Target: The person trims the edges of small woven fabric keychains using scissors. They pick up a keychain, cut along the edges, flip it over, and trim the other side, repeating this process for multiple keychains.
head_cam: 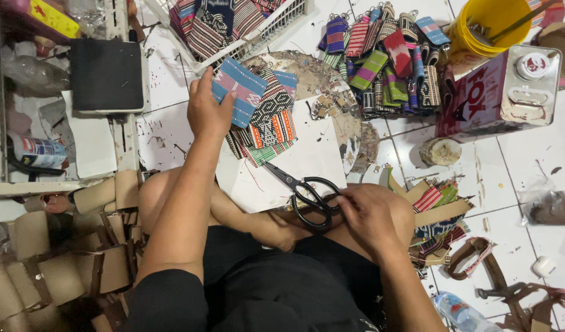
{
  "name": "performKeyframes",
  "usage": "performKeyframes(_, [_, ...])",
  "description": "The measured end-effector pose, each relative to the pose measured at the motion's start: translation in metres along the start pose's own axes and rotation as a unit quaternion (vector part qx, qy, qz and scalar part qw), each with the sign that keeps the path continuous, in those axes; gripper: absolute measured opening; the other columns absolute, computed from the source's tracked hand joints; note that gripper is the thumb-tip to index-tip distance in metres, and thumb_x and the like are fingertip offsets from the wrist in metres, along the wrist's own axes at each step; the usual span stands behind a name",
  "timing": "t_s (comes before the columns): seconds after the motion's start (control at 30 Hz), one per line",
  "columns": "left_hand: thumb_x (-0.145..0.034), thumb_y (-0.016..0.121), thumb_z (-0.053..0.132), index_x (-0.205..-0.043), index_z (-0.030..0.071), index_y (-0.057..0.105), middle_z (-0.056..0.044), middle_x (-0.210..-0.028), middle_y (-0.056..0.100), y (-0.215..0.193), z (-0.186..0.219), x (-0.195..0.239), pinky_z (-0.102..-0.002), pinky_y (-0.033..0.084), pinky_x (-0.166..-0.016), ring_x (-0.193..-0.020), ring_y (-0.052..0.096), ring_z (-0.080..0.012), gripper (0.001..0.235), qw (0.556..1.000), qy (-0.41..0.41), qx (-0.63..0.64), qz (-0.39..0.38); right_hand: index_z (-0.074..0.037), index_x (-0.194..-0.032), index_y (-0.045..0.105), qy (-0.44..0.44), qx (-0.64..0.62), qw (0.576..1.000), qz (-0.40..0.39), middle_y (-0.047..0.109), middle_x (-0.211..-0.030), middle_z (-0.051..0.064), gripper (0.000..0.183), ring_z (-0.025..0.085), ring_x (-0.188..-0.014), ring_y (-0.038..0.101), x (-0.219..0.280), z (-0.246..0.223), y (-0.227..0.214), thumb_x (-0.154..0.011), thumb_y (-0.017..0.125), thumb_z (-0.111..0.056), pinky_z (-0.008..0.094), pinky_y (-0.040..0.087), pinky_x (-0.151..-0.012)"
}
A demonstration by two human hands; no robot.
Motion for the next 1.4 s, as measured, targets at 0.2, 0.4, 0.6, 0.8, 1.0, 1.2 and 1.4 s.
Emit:
performKeyframes(0.2, [-0.102,0.065,0.015,-0.123,0.006,0.068,0.0,-0.104,0.065,-0.008,-0.03,0.032,-0.02,0.054,-0.08,-0.093,0.061,-0.0069,0.023,0.865,-0.157,0.476,-0.004,-0.015,-0.12,0.072,-0.07,0.329,0.94,-0.06,0.067,-0.102,0.007,0.043,0.03,-0.095,0.063,0.035,-0.03,0.054,-0.08,0.074,-0.029,0.044,0.048,-0.078])
performKeyframes(0.4, [-0.101,0.065,0.017,-0.122,0.009,0.063,-0.001,-0.101,0.068,-0.03,-0.053,0.105,-0.024,0.062,-0.071,-0.087,0.071,-0.01,0.023,0.772,-0.226,0.592,-0.051,-0.016,-0.111,0.069,-0.06,0.368,0.927,-0.051,0.062,-0.088,0.002,0.047,0.027,-0.087,0.065,0.044,0.004,0.084,-0.066,0.075,-0.03,0.043,0.051,-0.074])
performKeyframes(0.6, [-0.09,0.078,0.01,-0.146,0.005,0.055,-0.024,-0.138,0.064,-0.008,-0.083,0.181,-0.044,0.049,-0.106,-0.127,0.062,-0.0351,0.061,0.918,-0.118,0.369,-0.09,-0.012,-0.099,0.072,0.223,0.232,0.931,-0.175,0.072,-0.086,0.016,0.041,0.04,-0.096,0.071,0.048,-0.002,0.048,-0.071,0.084,-0.039,0.05,0.055,-0.088])
performKeyframes(0.8, [-0.085,0.085,0.036,-0.154,0.008,0.045,-0.014,-0.138,0.061,-0.024,0.022,0.229,-0.039,0.049,-0.103,-0.117,0.058,-0.0234,0.084,0.862,-0.003,0.452,-0.229,0.0,-0.102,0.074,0.173,-0.346,0.912,-0.136,0.068,-0.057,0.008,0.034,0.011,-0.049,0.057,0.074,-0.053,0.093,-0.076,0.09,-0.014,0.02,0.045,-0.041])
performKeyframes(1.0, [-0.104,0.061,0.003,-0.111,-0.007,0.073,-0.022,-0.083,0.073,-0.034,0.068,0.246,-0.033,0.059,-0.06,-0.057,0.069,-0.0224,0.017,0.623,0.021,0.647,-0.44,0.01,-0.102,0.068,0.076,-0.536,0.783,-0.307,0.064,-0.051,0.012,0.078,0.016,-0.044,0.061,0.065,-0.139,0.106,-0.094,0.055,-0.066,0.025,0.043,-0.044])
performKeyframes(1.2, [-0.083,0.087,0.009,-0.1,0.001,0.08,-0.011,-0.084,0.08,-0.074,0.047,0.222,-0.025,0.058,-0.074,-0.08,0.07,-0.0095,0.02,0.759,0.023,0.524,-0.387,-0.004,-0.083,0.07,0.069,-0.489,0.788,-0.369,0.066,-0.052,0.005,0.061,0.01,-0.046,0.061,0.068,-0.15,0.092,-0.086,0.072,-0.065,0.021,0.043,-0.041])
performKeyframes(1.4, [-0.079,0.091,0.015,-0.092,0.005,0.082,-0.005,-0.073,0.077,-0.094,0.053,0.211,-0.024,0.053,-0.063,-0.071,0.063,-0.0062,0.019,0.787,0.051,0.453,-0.415,-0.008,-0.079,0.067,0.099,-0.466,0.782,-0.402,0.061,-0.05,0.002,0.058,0.008,-0.044,0.055,0.073,-0.149,0.093,-0.084,0.075,-0.066,0.02,0.04,-0.041])
Point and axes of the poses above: each hand's wrist, its own x-axis away from the middle knuckle, its own y-axis out of the palm, z = x × y, the point moved 8 cm from there along -x, towards the middle knuckle
